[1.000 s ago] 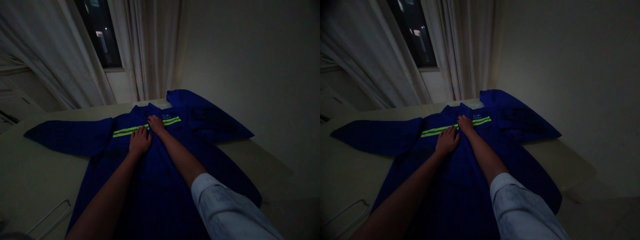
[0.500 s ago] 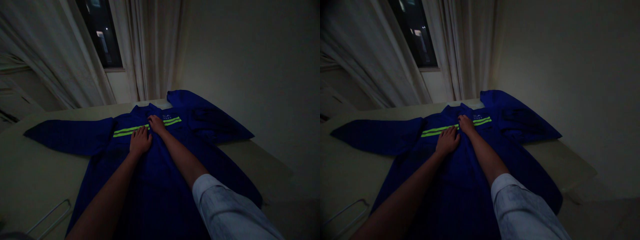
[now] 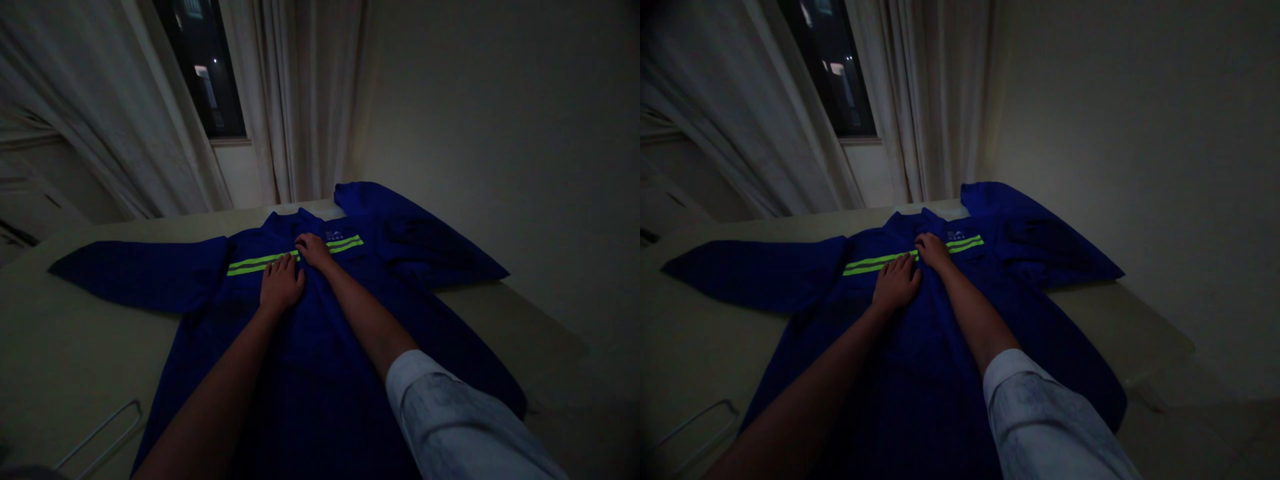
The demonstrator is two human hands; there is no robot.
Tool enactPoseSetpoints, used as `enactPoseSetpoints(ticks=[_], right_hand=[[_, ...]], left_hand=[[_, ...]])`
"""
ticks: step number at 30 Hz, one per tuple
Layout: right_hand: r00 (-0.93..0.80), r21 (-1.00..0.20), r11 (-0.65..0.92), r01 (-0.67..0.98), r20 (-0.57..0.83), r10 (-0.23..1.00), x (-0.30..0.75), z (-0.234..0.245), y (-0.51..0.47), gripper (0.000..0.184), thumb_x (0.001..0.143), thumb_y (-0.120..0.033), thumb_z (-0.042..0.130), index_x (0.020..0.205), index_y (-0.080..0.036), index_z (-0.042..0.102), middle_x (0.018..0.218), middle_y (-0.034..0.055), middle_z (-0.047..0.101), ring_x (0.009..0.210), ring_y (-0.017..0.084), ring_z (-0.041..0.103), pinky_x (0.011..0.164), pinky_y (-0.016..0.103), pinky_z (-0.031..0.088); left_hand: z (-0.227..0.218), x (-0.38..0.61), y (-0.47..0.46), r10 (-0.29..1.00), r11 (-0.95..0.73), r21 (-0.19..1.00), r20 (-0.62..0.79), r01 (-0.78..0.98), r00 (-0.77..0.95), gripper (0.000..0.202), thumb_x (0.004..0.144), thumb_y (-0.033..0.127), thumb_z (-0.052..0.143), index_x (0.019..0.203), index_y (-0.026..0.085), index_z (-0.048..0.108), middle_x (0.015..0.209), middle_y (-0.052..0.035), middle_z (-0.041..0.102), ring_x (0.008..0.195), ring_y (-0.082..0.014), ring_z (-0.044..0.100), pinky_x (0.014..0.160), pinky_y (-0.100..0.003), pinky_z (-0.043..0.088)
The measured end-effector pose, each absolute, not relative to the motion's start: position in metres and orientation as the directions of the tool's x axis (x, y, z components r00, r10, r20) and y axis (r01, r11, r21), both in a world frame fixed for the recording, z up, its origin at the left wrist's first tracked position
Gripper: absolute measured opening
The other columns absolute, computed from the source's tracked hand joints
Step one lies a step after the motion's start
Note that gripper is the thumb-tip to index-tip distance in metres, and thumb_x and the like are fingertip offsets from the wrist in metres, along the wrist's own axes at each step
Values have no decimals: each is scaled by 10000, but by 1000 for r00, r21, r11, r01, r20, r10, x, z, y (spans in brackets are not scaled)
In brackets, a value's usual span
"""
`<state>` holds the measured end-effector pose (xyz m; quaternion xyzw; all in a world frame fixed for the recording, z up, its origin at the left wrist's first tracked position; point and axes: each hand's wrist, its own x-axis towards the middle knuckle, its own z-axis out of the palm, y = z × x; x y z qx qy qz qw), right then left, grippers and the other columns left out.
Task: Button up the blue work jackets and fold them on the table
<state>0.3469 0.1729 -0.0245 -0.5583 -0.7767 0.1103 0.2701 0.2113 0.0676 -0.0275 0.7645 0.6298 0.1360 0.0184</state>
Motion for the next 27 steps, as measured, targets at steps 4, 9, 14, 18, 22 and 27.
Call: enactPoseSetpoints(ticks=[4, 9, 14, 18, 22, 27], right_hand=[[-218, -448, 339, 827, 302, 928, 346, -23, 170, 175, 1027, -223, 592, 1133, -226, 731, 1181, 51, 719, 1094, 183, 656, 958, 276, 490], [-174, -436, 301, 848, 307, 936, 347, -24, 171, 186, 1040, -225, 569, 1127, -230, 733, 1156, 56, 699, 1084, 185, 643, 963, 281, 488], [-157, -452, 288, 844, 305, 939, 347, -25, 173, 174, 1028, -232, 581, 1085, -225, 746, 1190, 58, 639, 1044, 172, 636, 938, 276, 495], [-134, -471, 269, 840, 302, 944, 346, -25, 173, 165, 1011, -223, 584, 1027, -220, 748, 1167, 52, 632, 1025, 174, 637, 930, 287, 500], [-131, -474, 273, 837, 311, 941, 346, -25, 173, 157, 997, -222, 591, 1008, -209, 747, 1151, 59, 640, 1031, 182, 635, 947, 294, 498], [-130, -476, 264, 839, 295, 947, 347, -25, 174, 146, 984, -227, 598, 989, -211, 742, 1133, 56, 653, 1019, 186, 641, 954, 299, 502]], left_hand=[[-28, 211, 68, 967, -209, 201, 191, 957, 171, 617, 1038, 461, 323, 1572, 186, 462, 1664, -101, 430, 1537, -297, 377, 1288, -523, 221], [-28, 211, 68, 965, -213, 198, 197, 957, 174, 623, 1040, 456, 317, 1568, 160, 464, 1658, -115, 436, 1530, -302, 388, 1284, -525, 234], [-28, 211, 68, 965, -211, 199, 199, 957, 172, 602, 1036, 447, 331, 1560, 188, 475, 1656, -104, 443, 1530, -294, 389, 1277, -520, 250], [-28, 211, 68, 965, -211, 207, 198, 955, 171, 609, 1039, 457, 330, 1567, 188, 469, 1659, -105, 437, 1532, -296, 385, 1279, -525, 244], [-27, 211, 67, 966, -209, 198, 196, 958, 170, 611, 1039, 454, 329, 1570, 186, 469, 1662, -106, 431, 1531, -302, 387, 1277, -528, 249], [-27, 211, 67, 967, -207, 197, 190, 958, 170, 616, 1040, 456, 323, 1574, 183, 462, 1665, -102, 428, 1538, -298, 377, 1280, -521, 245]])
